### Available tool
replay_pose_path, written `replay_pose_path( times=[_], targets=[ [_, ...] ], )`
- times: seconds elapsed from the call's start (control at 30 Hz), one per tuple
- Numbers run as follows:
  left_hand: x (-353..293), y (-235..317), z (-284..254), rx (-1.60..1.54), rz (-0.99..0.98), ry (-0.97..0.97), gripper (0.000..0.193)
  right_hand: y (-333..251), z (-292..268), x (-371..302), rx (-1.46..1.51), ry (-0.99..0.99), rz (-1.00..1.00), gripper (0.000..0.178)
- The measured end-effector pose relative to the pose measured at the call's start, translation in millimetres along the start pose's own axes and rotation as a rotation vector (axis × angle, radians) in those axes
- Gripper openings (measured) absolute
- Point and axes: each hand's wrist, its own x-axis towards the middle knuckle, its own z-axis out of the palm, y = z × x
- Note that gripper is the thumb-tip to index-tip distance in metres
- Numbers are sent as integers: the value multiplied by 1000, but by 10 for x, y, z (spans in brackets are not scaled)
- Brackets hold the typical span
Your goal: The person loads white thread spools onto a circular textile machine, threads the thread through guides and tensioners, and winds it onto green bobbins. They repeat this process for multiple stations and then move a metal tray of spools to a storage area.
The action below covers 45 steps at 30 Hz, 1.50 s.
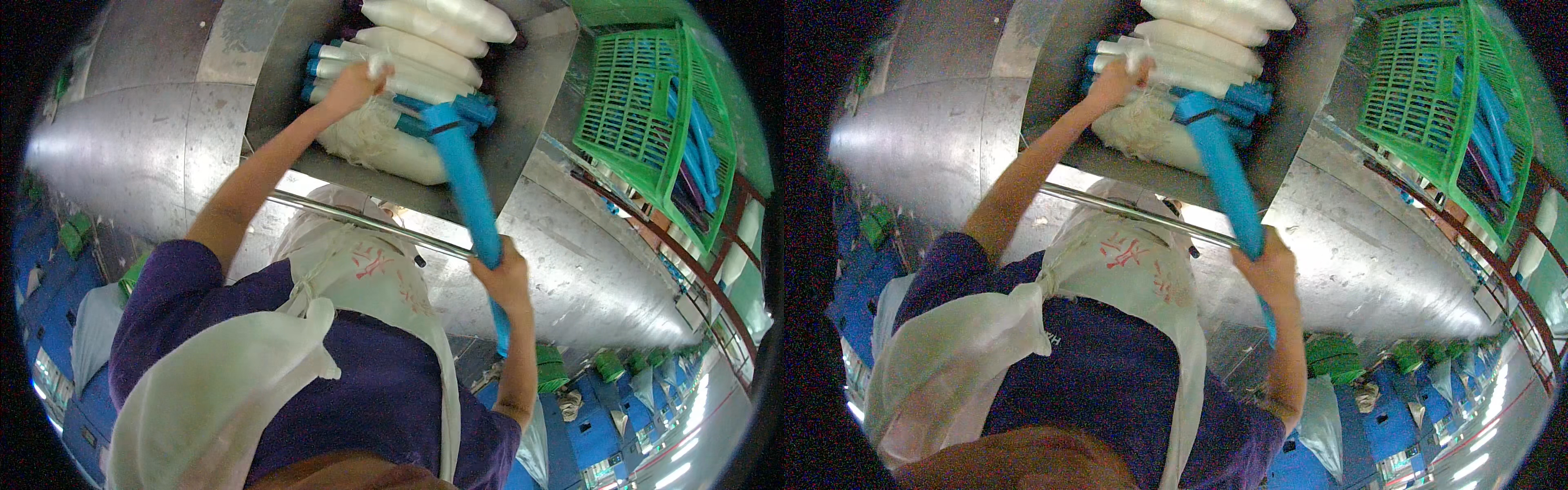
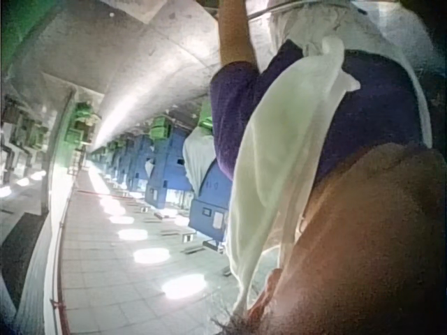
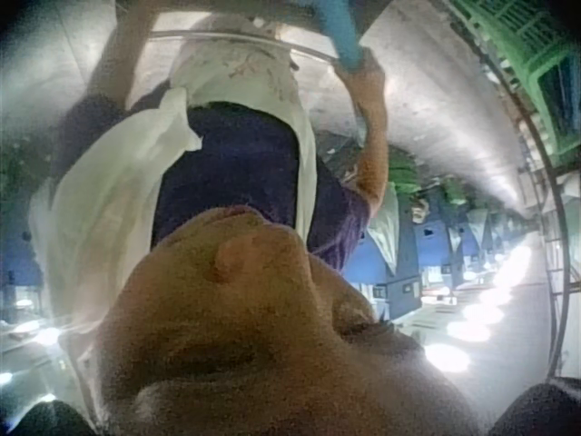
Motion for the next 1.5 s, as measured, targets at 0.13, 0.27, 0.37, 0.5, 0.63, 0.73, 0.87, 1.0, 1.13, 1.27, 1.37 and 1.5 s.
replay_pose_path(
  times=[0.13,0.27,0.37,0.5,0.63,0.73,0.87,1.0,1.13,1.27,1.37,1.5],
  targets=[
    [-129,-506,216,904,696,-445,44,421,-1088,-26,-646,530,-240,58],
    [317,-529,584,797,653,-490,50,454,-3060,-63,-1382,941,-294,56],
    [829,-184,1045,582,705,-209,57,289,-3512,-97,-1464,1125,-203,49],
    [1181,88,1560,671,672,-150,65,124,-2339,34,-1101,984,-311,34],
    [1219,102,1612,836,744,-241,62,55,-920,65,-751,769,-356,45],
    [1231,234,1156,594,836,-136,60,107,-398,51,-431,764,-272,38],
    [1089,852,40,278,931,218,53,134,-139,137,-226,873,-408,21],
    [552,1766,-945,-33,1054,532,88,-204,-83,345,113,943,-499,18],
    [-63,2253,-1228,-695,770,253,55,-804,-221,464,558,825,-607,17],
    [-564,2059,-644,-1101,517,-238,58,-1297,-347,542,784,707,-688,19],
    [-846,1876,-171,-1098,405,-144,54,-1547,-439,645,866,668,-728,18],
    [-1122,1827,13,-1105,432,-165,56,-1638,-522,814,722,856,-750,13]
  ],
)
